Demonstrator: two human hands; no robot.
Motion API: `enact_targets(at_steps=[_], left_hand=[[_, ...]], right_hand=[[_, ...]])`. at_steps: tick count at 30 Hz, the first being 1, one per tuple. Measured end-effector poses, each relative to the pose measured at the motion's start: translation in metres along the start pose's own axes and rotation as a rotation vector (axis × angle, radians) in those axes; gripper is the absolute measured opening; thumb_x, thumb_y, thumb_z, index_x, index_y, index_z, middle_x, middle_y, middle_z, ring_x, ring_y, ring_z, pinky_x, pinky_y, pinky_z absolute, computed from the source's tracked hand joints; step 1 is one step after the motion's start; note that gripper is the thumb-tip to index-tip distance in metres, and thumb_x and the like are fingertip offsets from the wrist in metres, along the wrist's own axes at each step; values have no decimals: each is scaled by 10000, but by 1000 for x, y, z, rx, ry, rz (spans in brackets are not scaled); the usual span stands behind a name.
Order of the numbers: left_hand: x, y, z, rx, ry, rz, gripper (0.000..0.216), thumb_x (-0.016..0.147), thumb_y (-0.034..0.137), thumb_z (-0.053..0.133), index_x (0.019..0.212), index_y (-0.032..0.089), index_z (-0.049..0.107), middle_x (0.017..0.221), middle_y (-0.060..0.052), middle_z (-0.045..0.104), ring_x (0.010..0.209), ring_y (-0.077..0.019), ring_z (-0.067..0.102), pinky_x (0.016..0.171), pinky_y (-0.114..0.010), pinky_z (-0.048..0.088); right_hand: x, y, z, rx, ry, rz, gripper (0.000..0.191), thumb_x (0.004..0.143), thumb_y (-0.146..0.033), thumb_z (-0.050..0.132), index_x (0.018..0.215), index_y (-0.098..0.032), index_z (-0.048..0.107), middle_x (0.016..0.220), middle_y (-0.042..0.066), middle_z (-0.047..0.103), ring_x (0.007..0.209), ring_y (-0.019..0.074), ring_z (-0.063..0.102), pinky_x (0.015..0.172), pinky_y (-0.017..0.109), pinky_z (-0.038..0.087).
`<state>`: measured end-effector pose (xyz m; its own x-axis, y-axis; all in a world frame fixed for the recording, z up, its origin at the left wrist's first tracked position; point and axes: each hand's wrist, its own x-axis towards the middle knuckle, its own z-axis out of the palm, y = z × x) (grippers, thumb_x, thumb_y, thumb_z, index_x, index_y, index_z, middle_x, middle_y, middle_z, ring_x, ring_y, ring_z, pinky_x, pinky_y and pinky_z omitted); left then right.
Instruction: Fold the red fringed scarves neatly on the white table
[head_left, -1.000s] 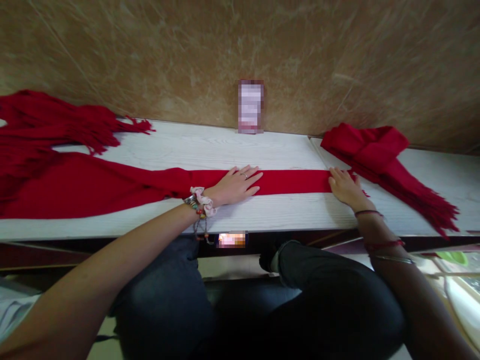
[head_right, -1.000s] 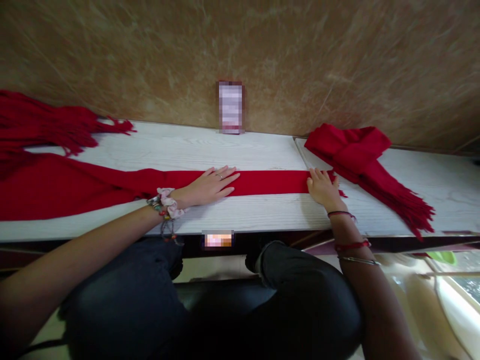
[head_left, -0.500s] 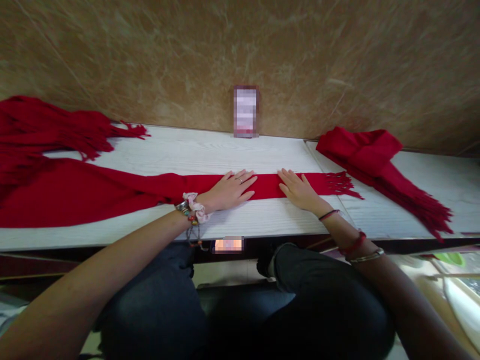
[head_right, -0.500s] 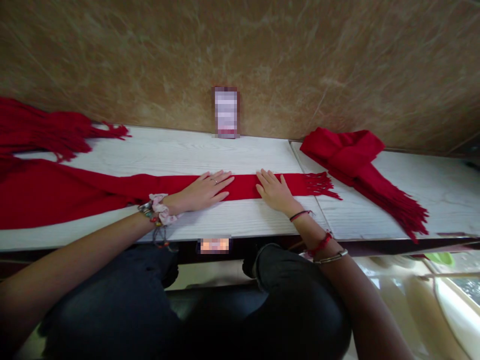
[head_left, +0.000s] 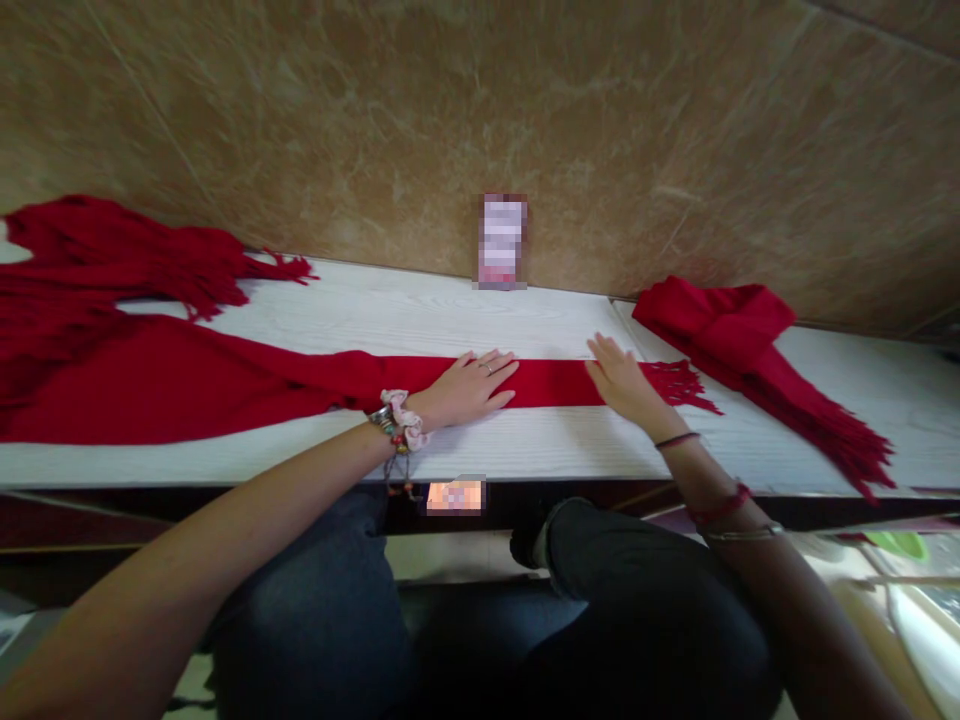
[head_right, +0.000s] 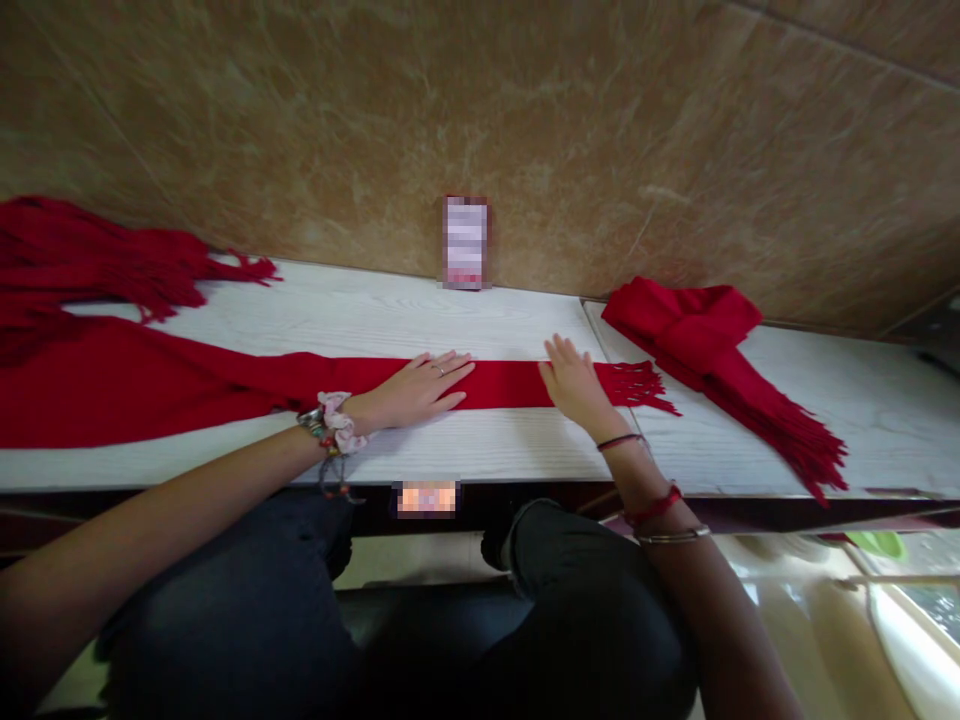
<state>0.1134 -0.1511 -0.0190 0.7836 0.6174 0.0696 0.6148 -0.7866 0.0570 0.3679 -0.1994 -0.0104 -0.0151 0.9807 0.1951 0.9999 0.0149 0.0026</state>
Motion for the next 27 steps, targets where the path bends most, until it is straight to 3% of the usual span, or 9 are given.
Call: enact_targets(at_steps=[2, 5, 14, 17, 20, 23, 27], left_hand=[[-3, 0, -1, 19, 46, 9, 522, 953, 416, 242, 1396, 158, 338, 1488, -79, 297, 1365, -194, 261, 1096, -409, 198], [-10, -3, -1, 46, 93, 1, 482, 960, 362, 220, 1366, 165, 391, 1478, -86, 317, 1353, -193, 291, 1102, -408, 184], [-43, -24, -6, 61, -21, -105, 517, 964, 414, 204, 1423, 197, 300, 1498, -68, 275, 1374, -221, 239, 1093, -406, 198], [-52, -31, -8, 79, -31, -144, 537, 963, 445, 200, 1421, 184, 303, 1496, -90, 274, 1368, -238, 251, 1085, -427, 215], [-58, -34, -8, 78, -15, -143, 552, 960, 470, 189, 1422, 187, 301, 1497, -93, 270, 1370, -241, 245, 1085, -435, 217], [-59, -36, -6, 75, 1, -136, 561, 958, 480, 180, 1419, 185, 303, 1497, -96, 271, 1374, -234, 236, 1087, -431, 216], [-58, -36, -3, 63, -4, -133, 563, 956, 481, 177, 1426, 190, 285, 1503, -98, 255, 1381, -233, 215, 1091, -437, 204]], right_hand=[[6, -29, 5, 77, -44, -215, 483, 935, -283, 292, 1377, -115, 389, 1471, 150, 323, 1366, 260, 263, 1068, 490, 275], [9, -50, 12, 112, -108, -350, 501, 941, -296, 269, 1397, -108, 360, 1467, 139, 336, 1359, 255, 279, 1073, 479, 273], [3, -10, 16, 76, -128, -243, 513, 939, -288, 260, 1419, -117, 323, 1475, 120, 323, 1360, 250, 277, 1081, 463, 270], [4, -10, 14, 84, -120, -215, 499, 937, -275, 258, 1407, -131, 345, 1463, 133, 343, 1354, 259, 290, 1064, 486, 291], [9, -32, 8, 115, -71, -245, 491, 933, -282, 269, 1386, -130, 380, 1469, 144, 326, 1358, 277, 276, 1060, 526, 276], [15, -68, 2, 165, -40, -384, 500, 935, -305, 270, 1390, -124, 372, 1489, 131, 288, 1378, 257, 229, 1080, 508, 252], [21, -102, 6, 170, -106, -502, 506, 941, -336, 268, 1410, -161, 343, 1485, 105, 305, 1371, 249, 250, 1083, 524, 245]])
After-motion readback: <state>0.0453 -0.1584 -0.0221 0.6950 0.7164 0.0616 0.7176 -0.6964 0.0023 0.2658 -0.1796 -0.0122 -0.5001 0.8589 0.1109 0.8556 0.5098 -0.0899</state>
